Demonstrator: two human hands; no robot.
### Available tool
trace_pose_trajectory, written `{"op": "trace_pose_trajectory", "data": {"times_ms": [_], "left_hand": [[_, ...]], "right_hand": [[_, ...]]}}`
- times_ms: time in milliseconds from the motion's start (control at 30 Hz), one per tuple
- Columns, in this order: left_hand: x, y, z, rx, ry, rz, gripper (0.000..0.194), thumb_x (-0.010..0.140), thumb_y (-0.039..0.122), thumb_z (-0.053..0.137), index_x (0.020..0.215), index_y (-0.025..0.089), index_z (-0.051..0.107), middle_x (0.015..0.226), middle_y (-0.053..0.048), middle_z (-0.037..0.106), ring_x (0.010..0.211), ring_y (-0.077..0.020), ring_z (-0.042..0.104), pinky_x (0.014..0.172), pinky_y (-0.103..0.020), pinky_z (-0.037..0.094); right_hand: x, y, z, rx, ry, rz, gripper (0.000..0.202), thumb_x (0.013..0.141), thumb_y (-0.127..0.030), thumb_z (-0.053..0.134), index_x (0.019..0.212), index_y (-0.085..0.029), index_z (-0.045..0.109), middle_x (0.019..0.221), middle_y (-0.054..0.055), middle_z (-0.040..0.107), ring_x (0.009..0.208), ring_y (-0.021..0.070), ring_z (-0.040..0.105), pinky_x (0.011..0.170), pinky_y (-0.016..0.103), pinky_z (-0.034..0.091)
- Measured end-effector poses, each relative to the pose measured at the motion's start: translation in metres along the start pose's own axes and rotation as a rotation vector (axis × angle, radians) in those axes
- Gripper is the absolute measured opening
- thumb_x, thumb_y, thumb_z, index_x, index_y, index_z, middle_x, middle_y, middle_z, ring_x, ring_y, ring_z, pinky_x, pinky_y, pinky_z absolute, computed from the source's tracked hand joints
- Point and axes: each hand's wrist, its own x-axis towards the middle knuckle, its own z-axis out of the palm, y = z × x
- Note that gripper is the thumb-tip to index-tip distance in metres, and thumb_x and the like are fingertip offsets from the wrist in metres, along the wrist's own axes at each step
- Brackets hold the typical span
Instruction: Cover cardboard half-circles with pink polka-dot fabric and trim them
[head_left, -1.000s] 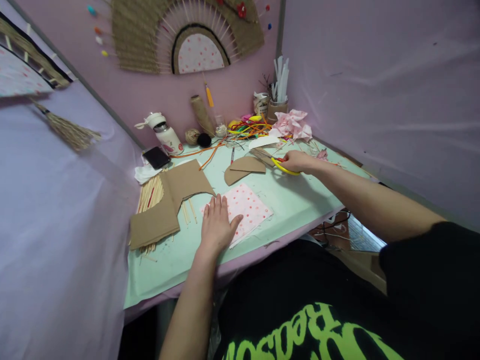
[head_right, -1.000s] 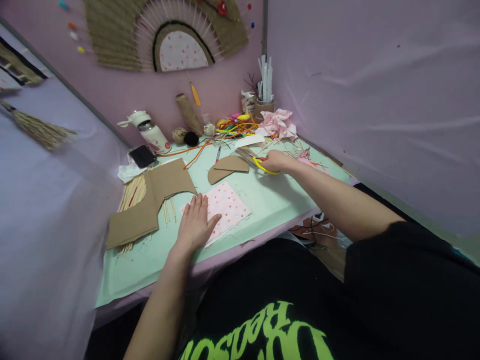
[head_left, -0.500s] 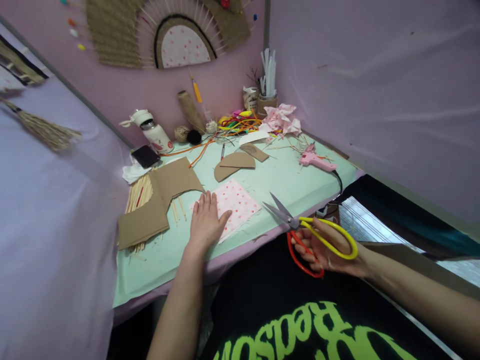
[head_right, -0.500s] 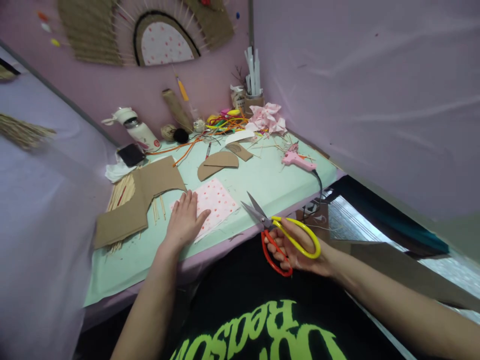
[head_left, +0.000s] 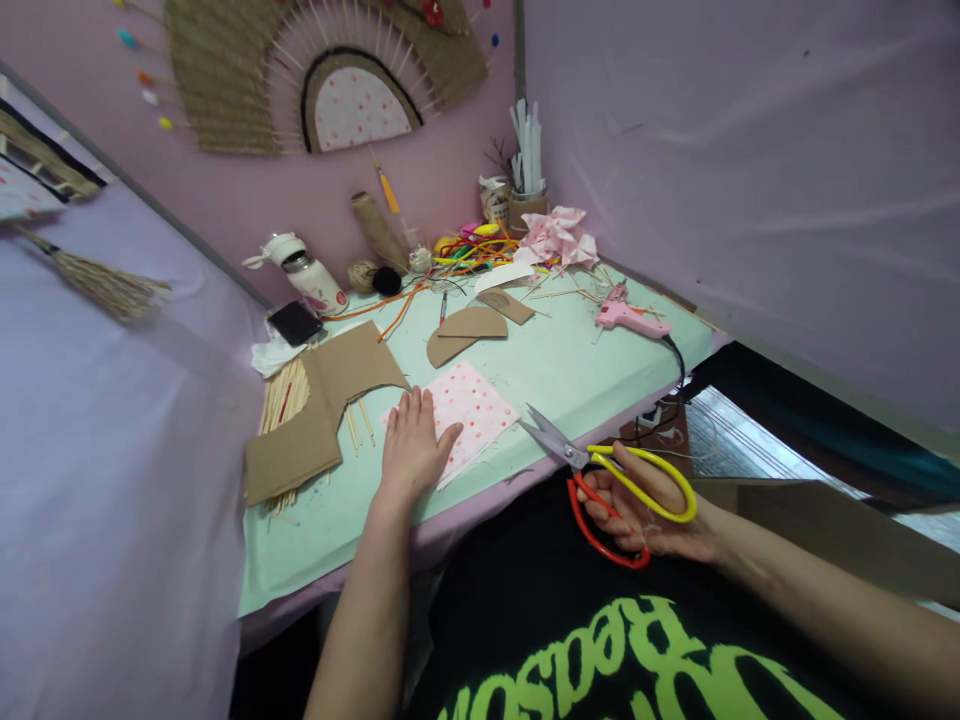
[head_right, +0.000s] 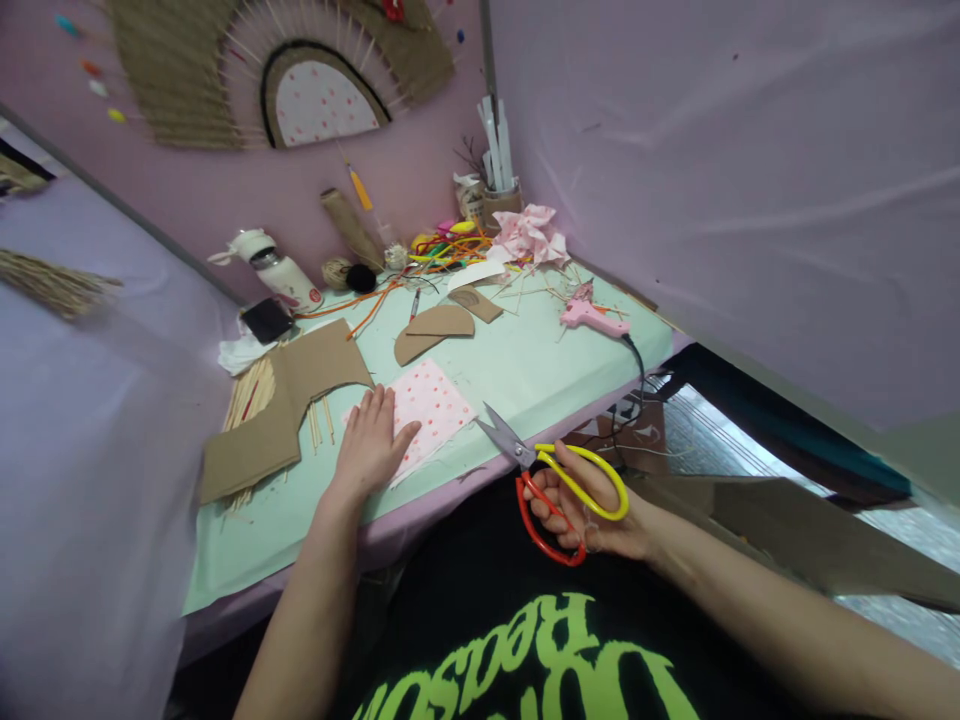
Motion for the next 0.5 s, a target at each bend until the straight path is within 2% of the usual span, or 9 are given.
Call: {"op": "trace_pose_trajectory", "data": {"times_ms": [200,500], "left_hand": [[0.0,-0.001,0.002,-0.005,0.01,-0.001,0.075,0.095,0.057,0.029,0.149,0.006,0.028,0.158,-0.019,0.024,0.148,-0.0327,0.019,0.119,-0.051,0.02],[0.0,-0.002,0.004,-0.021,0.021,0.002,0.074,0.095,0.058,0.03,0.149,0.007,0.03,0.158,-0.019,0.024,0.147,-0.033,0.02,0.119,-0.051,0.02]], "right_hand": [[0.011,0.006,0.005,0.059,-0.074,-0.024,0.051,0.087,-0.063,0.052,0.082,-0.013,0.063,0.067,0.005,0.061,0.046,0.0076,0.046,0.039,0.015,0.03],[0.035,0.019,0.03,0.132,-0.12,-0.133,0.058,0.082,-0.069,0.056,0.081,-0.012,0.061,0.068,0.002,0.051,0.048,0.0052,0.036,0.039,0.014,0.024]]}}
